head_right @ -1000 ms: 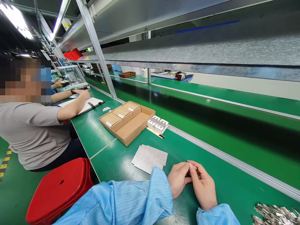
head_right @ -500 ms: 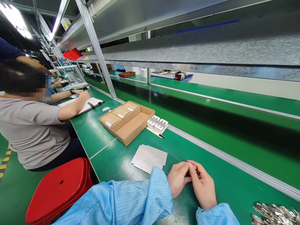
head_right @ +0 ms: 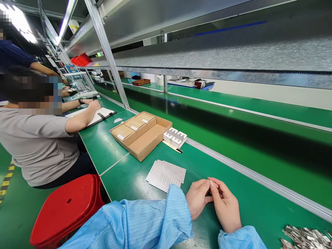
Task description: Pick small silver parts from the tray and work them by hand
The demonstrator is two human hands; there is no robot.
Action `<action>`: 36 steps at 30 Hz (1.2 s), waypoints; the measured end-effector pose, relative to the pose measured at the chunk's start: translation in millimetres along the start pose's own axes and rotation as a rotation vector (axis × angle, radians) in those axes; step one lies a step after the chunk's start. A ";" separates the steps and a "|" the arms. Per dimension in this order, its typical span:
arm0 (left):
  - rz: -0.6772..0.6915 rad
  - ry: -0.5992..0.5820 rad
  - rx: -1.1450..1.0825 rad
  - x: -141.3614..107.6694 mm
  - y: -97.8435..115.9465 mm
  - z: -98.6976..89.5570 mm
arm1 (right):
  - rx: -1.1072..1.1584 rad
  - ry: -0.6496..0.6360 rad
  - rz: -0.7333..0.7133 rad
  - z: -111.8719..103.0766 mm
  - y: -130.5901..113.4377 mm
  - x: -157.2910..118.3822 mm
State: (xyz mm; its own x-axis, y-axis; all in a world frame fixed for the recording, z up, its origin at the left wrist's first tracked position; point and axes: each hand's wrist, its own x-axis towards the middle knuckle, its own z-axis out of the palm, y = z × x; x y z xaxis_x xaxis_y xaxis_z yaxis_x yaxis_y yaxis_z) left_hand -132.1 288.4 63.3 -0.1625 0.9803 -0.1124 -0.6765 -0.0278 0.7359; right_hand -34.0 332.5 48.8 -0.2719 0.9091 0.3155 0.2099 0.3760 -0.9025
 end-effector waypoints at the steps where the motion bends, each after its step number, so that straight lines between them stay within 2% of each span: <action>1: 0.002 0.005 0.003 0.0 -0.2 0.2 | -0.007 0.001 0.002 0.1 0.4 0.1; 16: 0.001 0.031 0.019 3.5 -1.3 0.5 | -0.047 0.029 0.128 -1.9 7.0 3.4; 29: -0.046 0.053 -0.029 2.0 5.1 5.6 | -0.075 0.018 0.109 -2.1 4.9 3.0; 36: -0.026 0.053 -0.053 1.1 6.3 6.4 | -0.070 0.023 0.090 -2.8 8.0 3.9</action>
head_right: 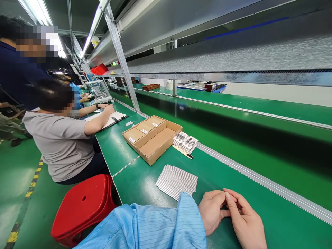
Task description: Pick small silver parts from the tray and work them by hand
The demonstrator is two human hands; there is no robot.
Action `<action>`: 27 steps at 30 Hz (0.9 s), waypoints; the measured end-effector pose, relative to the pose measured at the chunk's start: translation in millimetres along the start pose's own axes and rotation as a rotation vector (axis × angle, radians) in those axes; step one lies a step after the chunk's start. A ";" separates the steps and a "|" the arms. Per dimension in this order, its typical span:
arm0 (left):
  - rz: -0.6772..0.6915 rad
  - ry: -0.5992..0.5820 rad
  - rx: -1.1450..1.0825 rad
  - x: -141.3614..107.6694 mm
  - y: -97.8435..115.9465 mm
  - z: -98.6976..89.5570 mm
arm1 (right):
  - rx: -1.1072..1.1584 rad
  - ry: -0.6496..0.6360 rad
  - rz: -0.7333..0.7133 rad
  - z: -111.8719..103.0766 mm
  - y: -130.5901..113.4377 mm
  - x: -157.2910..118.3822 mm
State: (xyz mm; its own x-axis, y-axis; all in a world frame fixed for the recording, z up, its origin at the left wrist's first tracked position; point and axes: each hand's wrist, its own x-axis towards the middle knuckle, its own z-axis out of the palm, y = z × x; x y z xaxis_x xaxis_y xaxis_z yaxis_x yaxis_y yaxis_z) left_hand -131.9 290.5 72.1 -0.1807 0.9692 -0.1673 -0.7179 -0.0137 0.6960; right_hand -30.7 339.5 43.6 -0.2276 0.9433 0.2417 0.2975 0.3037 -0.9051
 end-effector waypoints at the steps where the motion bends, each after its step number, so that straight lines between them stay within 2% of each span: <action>1: 0.000 0.001 0.003 0.1 -0.3 -0.1 | -0.003 0.001 -0.002 -0.1 1.3 0.3; 8: -0.003 -0.001 0.018 0.2 -0.5 -0.4 | 0.001 0.002 -0.008 0.2 5.4 -0.6; 17: 0.001 -0.003 0.039 1.2 -2.1 -2.4 | 0.005 0.015 0.070 1.5 -13.5 1.0; 27: 0.001 -0.011 0.017 0.3 -2.8 -2.6 | -0.019 0.004 0.090 -0.5 -3.2 0.1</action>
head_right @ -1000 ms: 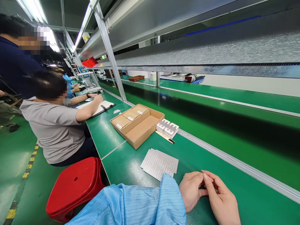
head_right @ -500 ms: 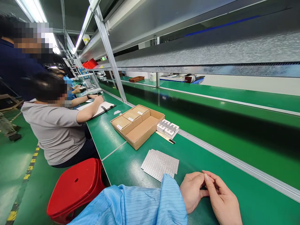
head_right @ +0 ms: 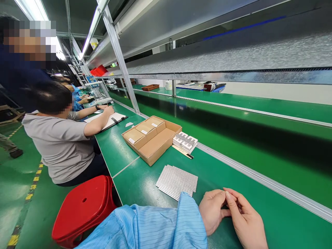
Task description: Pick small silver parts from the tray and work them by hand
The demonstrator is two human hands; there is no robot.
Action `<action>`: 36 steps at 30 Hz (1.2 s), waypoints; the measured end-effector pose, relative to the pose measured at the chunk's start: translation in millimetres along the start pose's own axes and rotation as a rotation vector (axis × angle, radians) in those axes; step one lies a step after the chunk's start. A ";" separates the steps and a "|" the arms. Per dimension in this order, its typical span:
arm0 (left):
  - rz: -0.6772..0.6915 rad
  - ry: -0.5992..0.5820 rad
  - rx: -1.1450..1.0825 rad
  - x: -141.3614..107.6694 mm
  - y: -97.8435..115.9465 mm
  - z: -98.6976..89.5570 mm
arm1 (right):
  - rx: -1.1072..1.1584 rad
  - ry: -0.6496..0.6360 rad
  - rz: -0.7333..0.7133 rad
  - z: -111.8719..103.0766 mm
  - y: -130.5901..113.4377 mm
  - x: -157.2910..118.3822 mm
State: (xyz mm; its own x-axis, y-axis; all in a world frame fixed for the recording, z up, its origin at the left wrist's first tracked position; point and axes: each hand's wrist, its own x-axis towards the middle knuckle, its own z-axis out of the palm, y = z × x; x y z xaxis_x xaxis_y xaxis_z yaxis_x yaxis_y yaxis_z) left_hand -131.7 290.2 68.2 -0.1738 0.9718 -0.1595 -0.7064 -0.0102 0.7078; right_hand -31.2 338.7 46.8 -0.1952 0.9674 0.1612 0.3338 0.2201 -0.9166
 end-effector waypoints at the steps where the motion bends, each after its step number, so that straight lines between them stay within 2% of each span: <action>1: 0.000 -0.001 0.003 -0.3 -0.1 0.1 | -0.002 0.001 -0.002 0.4 -0.7 0.1; 10: 0.017 0.011 0.026 -0.7 1.6 2.3 | -0.019 -0.013 -0.055 -0.1 -2.7 -1.3; 18: 0.032 0.029 -0.013 5.2 -2.1 0.0 | -0.092 -0.014 -0.074 -1.0 19.3 5.9; 22: 0.035 0.008 -0.018 4.6 -1.7 0.9 | -0.088 -0.012 -0.042 -0.1 11.0 4.6; 27: -0.008 0.045 -0.031 3.5 1.2 2.8 | -0.047 0.001 -0.041 0.3 -4.6 -0.2; 36: -0.044 0.022 -0.017 -1.2 6.0 2.6 | 0.053 -0.042 -0.134 1.0 0.7 -3.6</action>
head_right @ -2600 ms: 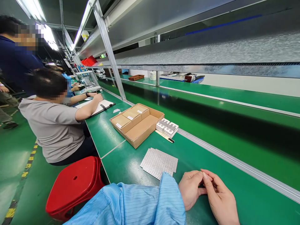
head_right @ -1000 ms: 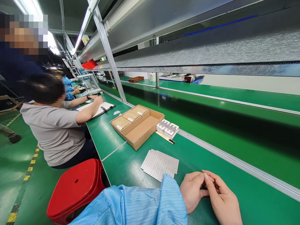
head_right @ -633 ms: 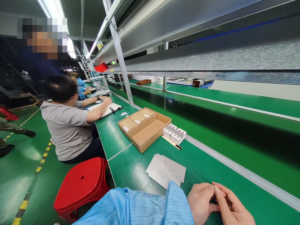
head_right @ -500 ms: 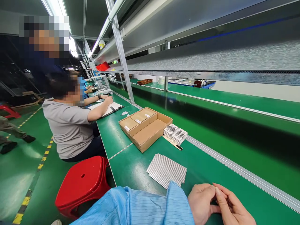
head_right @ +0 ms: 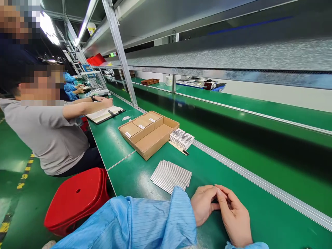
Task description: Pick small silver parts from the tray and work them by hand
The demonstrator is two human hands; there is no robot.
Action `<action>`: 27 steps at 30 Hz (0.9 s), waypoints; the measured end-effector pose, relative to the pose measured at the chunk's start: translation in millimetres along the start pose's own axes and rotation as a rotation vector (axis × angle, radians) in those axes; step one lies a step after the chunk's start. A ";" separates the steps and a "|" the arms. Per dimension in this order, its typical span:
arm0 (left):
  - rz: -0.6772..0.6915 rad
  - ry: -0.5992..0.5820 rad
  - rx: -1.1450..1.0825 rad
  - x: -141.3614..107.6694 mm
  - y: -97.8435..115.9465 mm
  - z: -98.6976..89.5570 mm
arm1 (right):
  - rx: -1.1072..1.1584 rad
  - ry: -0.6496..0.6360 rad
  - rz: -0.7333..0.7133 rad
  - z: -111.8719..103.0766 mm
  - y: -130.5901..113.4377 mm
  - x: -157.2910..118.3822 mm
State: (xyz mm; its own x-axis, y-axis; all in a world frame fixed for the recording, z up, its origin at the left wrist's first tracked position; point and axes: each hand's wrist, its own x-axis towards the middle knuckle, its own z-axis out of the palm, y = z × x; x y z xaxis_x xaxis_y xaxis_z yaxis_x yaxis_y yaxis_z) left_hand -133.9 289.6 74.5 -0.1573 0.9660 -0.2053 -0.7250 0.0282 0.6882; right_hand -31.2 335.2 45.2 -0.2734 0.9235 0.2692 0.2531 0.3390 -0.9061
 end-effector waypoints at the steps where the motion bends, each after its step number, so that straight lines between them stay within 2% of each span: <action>1: 0.000 -0.006 0.002 -0.5 -0.3 -0.2 | 0.005 0.000 -0.012 0.0 -0.5 -0.1; 13: 0.032 -0.070 0.029 -4.4 -1.8 -1.0 | 0.068 -0.008 -0.029 1.5 -1.9 -1.1; 27: 0.032 -0.051 0.041 -3.4 -2.6 -1.2 | 0.018 0.011 -0.026 0.6 -8.1 -0.3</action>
State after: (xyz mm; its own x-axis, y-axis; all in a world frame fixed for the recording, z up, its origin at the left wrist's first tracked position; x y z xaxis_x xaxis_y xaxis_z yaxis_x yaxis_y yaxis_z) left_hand -132.3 286.0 72.5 -0.1448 0.9784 -0.1478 -0.6919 0.0067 0.7219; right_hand -33.7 332.1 52.2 -0.2696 0.9164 0.2958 0.2292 0.3594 -0.9046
